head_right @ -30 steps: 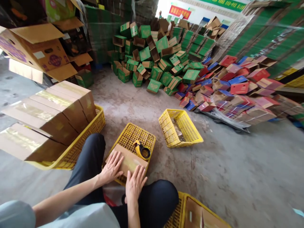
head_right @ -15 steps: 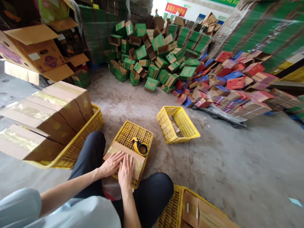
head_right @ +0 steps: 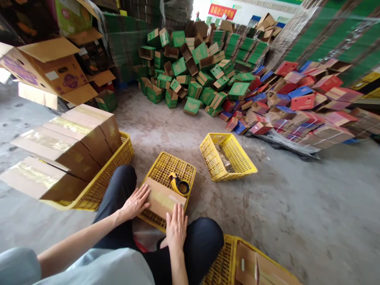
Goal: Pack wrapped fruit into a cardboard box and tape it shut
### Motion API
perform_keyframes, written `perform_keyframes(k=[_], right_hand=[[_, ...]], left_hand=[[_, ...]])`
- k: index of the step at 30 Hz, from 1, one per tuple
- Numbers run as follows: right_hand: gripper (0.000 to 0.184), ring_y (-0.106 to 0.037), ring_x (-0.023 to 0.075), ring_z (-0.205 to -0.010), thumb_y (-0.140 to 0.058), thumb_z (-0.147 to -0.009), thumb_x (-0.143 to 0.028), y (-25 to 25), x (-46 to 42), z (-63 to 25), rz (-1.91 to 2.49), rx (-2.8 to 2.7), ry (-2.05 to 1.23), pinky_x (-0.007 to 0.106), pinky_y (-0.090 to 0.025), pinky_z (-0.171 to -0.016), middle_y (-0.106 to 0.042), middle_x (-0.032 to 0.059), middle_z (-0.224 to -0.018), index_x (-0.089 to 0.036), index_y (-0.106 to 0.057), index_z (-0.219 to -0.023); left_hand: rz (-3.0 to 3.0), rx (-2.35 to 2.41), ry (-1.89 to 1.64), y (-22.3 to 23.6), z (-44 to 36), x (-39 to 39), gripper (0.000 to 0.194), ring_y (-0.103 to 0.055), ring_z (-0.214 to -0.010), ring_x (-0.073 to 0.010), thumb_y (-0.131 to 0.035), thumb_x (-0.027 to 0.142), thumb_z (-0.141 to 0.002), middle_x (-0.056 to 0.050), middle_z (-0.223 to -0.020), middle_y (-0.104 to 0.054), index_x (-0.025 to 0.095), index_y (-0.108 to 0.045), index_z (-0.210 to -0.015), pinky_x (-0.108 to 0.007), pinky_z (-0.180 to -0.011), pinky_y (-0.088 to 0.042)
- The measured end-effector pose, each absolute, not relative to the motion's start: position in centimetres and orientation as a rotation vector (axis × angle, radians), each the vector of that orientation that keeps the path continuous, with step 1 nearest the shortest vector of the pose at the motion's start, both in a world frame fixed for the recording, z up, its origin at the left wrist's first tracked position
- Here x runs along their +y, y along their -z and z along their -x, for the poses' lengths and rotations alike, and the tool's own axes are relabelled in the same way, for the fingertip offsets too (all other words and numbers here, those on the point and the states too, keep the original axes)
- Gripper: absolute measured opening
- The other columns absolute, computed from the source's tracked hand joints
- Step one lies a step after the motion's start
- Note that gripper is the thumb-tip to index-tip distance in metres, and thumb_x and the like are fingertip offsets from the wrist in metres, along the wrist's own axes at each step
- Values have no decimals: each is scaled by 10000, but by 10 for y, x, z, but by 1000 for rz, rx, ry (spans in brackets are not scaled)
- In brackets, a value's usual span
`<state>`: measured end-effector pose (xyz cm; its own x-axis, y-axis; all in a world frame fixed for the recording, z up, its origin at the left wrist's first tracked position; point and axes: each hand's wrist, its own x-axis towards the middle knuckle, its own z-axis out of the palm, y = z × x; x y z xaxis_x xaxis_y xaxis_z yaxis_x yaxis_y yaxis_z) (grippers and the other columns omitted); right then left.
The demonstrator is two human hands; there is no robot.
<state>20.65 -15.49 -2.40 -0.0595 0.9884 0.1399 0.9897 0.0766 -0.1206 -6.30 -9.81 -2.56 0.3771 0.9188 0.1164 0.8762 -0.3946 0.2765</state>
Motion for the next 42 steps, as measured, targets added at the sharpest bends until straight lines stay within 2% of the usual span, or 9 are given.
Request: perform_keyframes(k=[7,13,16,20,25,28,34,38,42], right_hand=[[755,-355,325,-1516,-134,-1069,-582,17,-128,-209,2051,-2194,-23,551,-385,-1158,-360,212,-1638,-95,-346,-1605],[812,-256,359,-1552,-127,-1044,-627,21,-111,-205,2166,-2100,-124,559,-383,-1152,-242,220,-1684,-83,-241,-1636],[846,-202,390,-1563,-81,-1033,-642,21,-113,-198,2187,-2068,-101,642,-327,-1159,-228,224,-1686,-70,-273,-1625],[771,-162,395,-1571,-36,-1047,-583,23,-124,-186,2208,-2089,-103,739,-254,-1147,-233,163,-1699,-155,-323,-1620],[737,-204,424,-1554,-114,-1041,-621,31,-146,-183,2157,-2121,-92,772,-306,-1092,-286,151,-1684,-221,-363,-1608],[732,-270,421,-1535,-111,-1035,-636,37,-159,-189,2150,-2103,-79,759,-351,-1071,-289,143,-1684,-258,-355,-1612],[797,-330,420,-1514,-138,-1039,-632,38,-168,-192,2088,-2014,-127,570,-435,-1108,-322,226,-1654,-121,-443,-1569],[796,-332,408,-1516,-141,-1034,-656,29,-172,-179,2169,-2002,-116,626,-368,-1145,-347,213,-1646,-153,-418,-1585],[728,-338,387,-1520,-170,-1061,-596,23,-176,-152,2123,-2134,-121,638,-292,-1190,-361,189,-1642,-155,-391,-1596]], left_hand=[[-2444,1662,-417,28,46,-90,667,-247,-1560,-371,-466,494,-1027,-205,-1668,-297,123,-398,-1578,-554,-1220,-316],[-2445,1627,-445,25,10,-78,682,-179,-1562,-445,-521,587,-994,-140,-1705,-234,276,-406,-1591,-669,-1217,-209],[-2540,1411,-409,23,-8,-76,615,-165,-1577,-394,-456,555,-1036,-114,-1710,-226,317,-380,-1597,-656,-1223,-207],[-2609,1218,-404,21,-14,-77,587,-180,-1584,-337,-405,484,-1070,-129,-1708,-224,297,-324,-1620,-613,-1239,-208],[-2589,1185,-408,20,12,-79,605,-240,-1574,-277,-444,508,-1055,-85,-1708,-242,295,-344,-1612,-498,-1256,-259],[-2503,1353,-421,20,30,-82,598,-247,-1572,-288,-462,525,-1046,-82,-1702,-260,284,-393,-1589,-493,-1250,-290],[-2357,1682,-501,25,46,-99,640,-189,-1573,-383,-416,561,-1049,-169,-1718,-137,198,-416,-1576,-554,-1218,-333],[-2366,1722,-526,26,46,-114,683,-155,-1572,-417,-420,589,-1036,-191,-1720,-94,180,-398,-1583,-583,-1203,-338],[-2437,1623,-486,26,38,-128,667,-156,-1573,-414,-476,545,-1025,-204,-1705,-174,170,-414,-1573,-595,-1217,-301]])
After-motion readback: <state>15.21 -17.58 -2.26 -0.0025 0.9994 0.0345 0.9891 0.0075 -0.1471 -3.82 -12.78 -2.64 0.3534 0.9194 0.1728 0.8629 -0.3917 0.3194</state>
